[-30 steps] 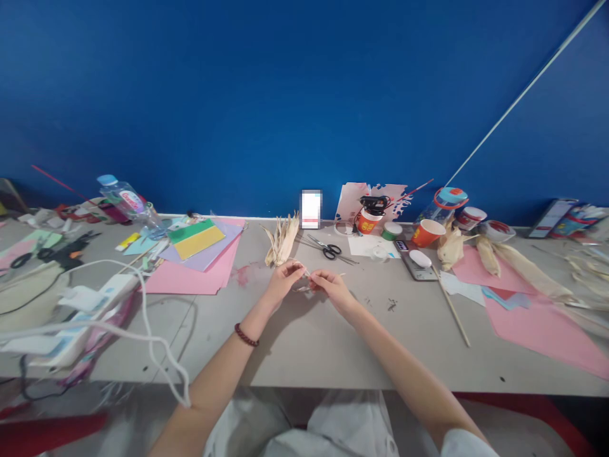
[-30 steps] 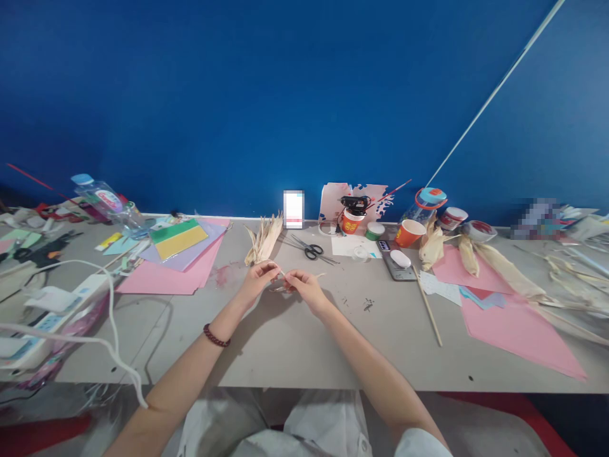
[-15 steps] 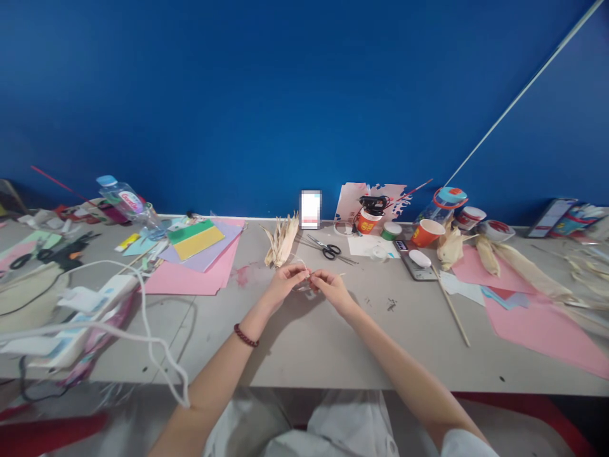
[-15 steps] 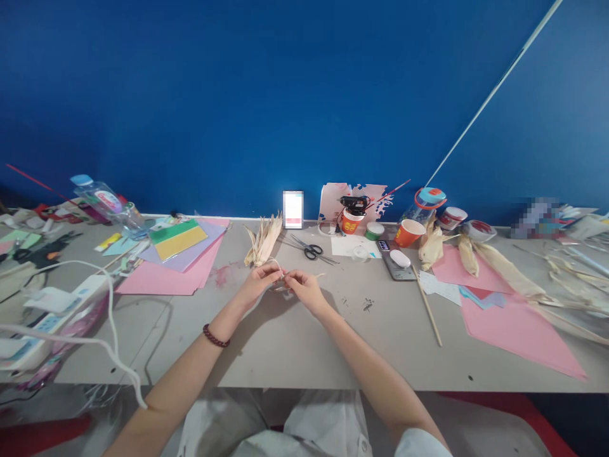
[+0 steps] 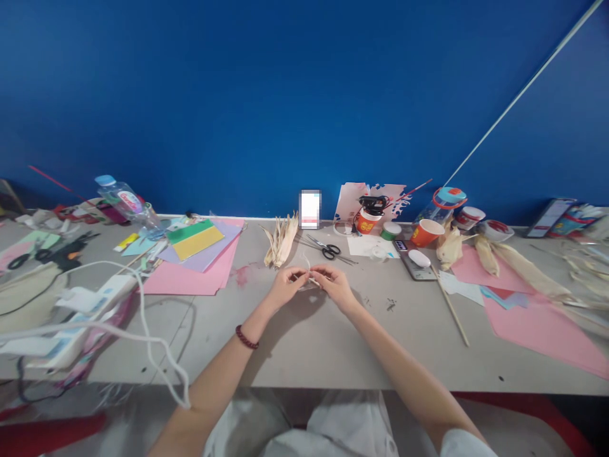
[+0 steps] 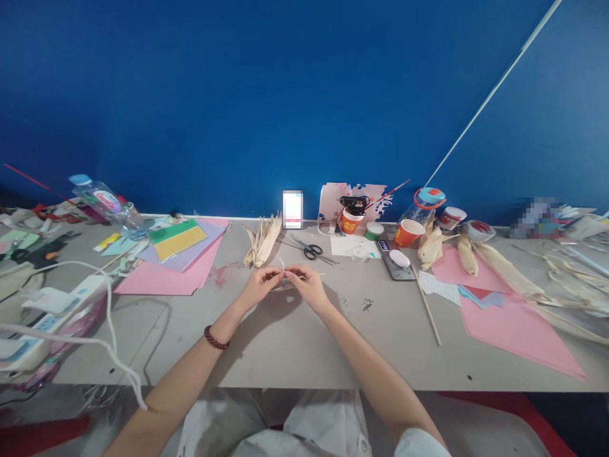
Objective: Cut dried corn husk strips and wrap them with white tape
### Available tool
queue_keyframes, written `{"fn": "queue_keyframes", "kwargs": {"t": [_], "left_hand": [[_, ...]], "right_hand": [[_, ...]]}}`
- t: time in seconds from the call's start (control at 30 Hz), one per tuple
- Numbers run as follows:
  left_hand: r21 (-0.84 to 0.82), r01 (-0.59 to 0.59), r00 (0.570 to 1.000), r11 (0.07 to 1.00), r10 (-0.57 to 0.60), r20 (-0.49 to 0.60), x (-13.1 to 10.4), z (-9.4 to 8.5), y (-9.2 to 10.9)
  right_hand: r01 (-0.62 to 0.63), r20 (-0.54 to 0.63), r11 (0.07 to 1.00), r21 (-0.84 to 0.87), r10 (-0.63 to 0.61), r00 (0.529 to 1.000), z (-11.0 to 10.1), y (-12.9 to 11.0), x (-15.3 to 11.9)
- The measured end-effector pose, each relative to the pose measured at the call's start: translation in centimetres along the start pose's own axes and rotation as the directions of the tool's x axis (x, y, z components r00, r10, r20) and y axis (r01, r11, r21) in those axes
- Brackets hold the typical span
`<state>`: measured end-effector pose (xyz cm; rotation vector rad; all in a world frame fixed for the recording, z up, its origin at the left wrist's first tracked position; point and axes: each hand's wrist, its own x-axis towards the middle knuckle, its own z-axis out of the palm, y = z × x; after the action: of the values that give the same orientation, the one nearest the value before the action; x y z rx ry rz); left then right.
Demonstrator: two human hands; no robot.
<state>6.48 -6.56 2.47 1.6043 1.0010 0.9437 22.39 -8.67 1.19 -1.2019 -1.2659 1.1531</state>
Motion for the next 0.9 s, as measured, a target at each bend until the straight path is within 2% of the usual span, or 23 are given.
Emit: {"fn": "queue_keyframes", "kwargs": {"t": [0.13,0.23,0.53,0.7,0.9], "left_hand": [[0.151,-0.102,0.995,0.983,0.099,0.033,0.03,0.03,-0.42],[0.199,-0.129,0.991,0.971,0.124,0.042,0.02,0.09,-0.52],[0.230,-0.169,0.986,0.959,0.165,0.033,-0.26,0.17,0.04],[0.225,-0.160,0.987,0.961,0.157,0.030,-0.26,0.11,0.05],[0.221,-0.150,0.988,0.964,0.150,0.018,-0.13,0.19,-0.29]], "right_hand": [[0.032,0.010,0.999,-0.011,-0.032,0.999,0.00,0.40,0.12],[0.053,0.000,0.998,-0.026,-0.053,0.999,-0.08,0.49,0.15],[0.184,-0.027,0.959,-0.218,-0.194,0.981,-0.13,0.10,0.01],[0.286,-0.011,0.885,-0.367,-0.312,0.950,-0.15,-0.36,-0.12],[0.386,0.016,0.816,-0.430,-0.420,0.907,-0.05,-0.41,-0.35]]}}
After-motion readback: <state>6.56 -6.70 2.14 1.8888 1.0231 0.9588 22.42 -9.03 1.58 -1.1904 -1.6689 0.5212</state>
